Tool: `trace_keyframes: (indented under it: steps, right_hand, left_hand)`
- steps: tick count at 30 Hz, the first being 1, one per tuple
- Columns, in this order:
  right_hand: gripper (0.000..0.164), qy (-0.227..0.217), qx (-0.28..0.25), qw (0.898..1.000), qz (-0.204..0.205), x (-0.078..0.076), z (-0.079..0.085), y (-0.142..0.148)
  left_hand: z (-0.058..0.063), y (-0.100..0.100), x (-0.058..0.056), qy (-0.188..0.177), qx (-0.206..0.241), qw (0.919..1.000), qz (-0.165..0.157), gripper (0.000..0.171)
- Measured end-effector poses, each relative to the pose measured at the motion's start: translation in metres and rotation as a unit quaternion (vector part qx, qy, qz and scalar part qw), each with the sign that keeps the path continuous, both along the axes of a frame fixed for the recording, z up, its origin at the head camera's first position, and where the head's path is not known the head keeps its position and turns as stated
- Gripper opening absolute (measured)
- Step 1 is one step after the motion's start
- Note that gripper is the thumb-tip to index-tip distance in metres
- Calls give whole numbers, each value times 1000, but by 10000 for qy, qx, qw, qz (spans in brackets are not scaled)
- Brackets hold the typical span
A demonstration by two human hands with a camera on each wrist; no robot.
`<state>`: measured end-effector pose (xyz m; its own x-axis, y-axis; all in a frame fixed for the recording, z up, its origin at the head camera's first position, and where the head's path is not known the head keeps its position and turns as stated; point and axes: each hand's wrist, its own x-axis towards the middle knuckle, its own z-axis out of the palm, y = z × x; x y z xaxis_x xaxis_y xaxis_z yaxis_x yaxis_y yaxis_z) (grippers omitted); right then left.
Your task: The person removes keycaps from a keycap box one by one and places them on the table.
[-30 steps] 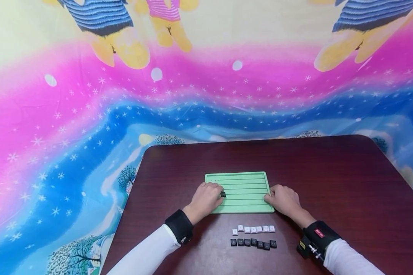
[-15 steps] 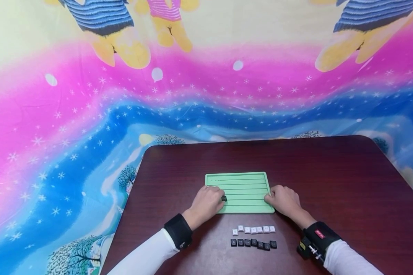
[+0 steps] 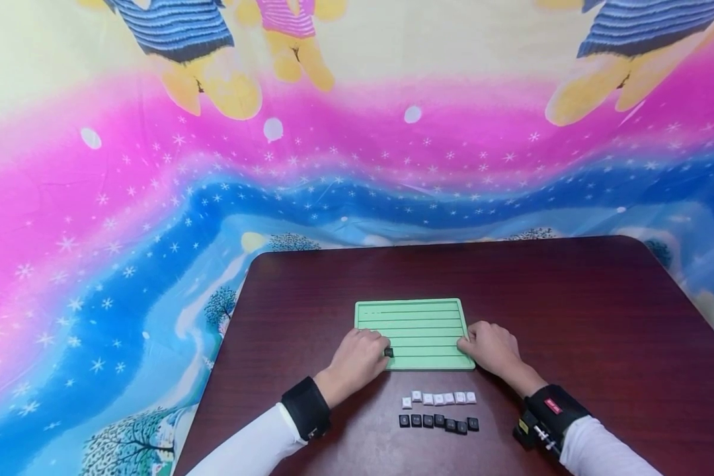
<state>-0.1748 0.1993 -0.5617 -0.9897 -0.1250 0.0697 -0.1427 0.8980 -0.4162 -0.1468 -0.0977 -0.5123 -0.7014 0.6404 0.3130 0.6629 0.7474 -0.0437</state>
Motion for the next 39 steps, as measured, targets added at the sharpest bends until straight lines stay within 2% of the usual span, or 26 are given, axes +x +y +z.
trace_keyframes:
  steps: [11, 19, 39]
  right_hand:
    - [33, -14, 15, 10000, -3, -2, -2, 0]
    - [34, 17, 21, 10000, 32, -2, -1, 1]
    - [34, 2, -1, 10000, 10, 1, 0, 0]
  left_hand:
    - [3, -3, 9, -183, -133, 9997, 53, 8]
    - [1, -5, 16, -279, -215, 9993, -81, 12]
    - [4, -5, 35, -614, -228, 9974, -290, 13]
